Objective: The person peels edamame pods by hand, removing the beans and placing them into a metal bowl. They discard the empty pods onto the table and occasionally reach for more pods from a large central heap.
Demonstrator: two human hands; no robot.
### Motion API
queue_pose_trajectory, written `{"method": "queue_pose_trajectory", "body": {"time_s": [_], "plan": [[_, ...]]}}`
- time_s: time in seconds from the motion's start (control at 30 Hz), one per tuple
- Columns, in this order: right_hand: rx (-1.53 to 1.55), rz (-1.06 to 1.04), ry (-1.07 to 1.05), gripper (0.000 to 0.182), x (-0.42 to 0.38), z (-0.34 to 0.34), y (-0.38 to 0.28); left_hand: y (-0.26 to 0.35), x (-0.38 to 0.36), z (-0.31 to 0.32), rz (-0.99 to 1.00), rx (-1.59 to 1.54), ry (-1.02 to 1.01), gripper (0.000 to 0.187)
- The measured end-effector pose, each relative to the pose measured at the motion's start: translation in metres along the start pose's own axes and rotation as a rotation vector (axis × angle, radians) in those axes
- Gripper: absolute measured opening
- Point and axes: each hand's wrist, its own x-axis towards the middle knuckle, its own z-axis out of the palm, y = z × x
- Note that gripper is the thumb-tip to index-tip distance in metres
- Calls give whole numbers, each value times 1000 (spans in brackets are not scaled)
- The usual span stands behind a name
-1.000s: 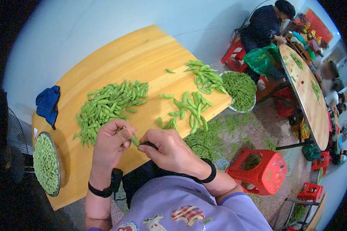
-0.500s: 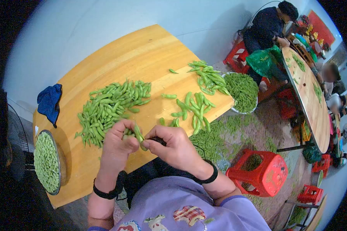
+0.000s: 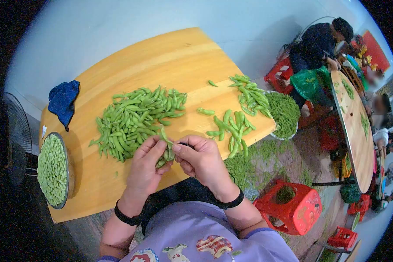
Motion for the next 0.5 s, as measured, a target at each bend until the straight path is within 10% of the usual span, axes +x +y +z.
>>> {"method": "queue_pose_trajectory", "body": {"time_s": [0.2, 0.5], "plan": [[-837, -302, 76, 22, -3, 9, 7, 1, 2, -9, 323, 505, 86, 12], [-244, 76, -11, 25, 2, 14, -20, 8, -10, -7, 740, 1161, 69, 25]]}}
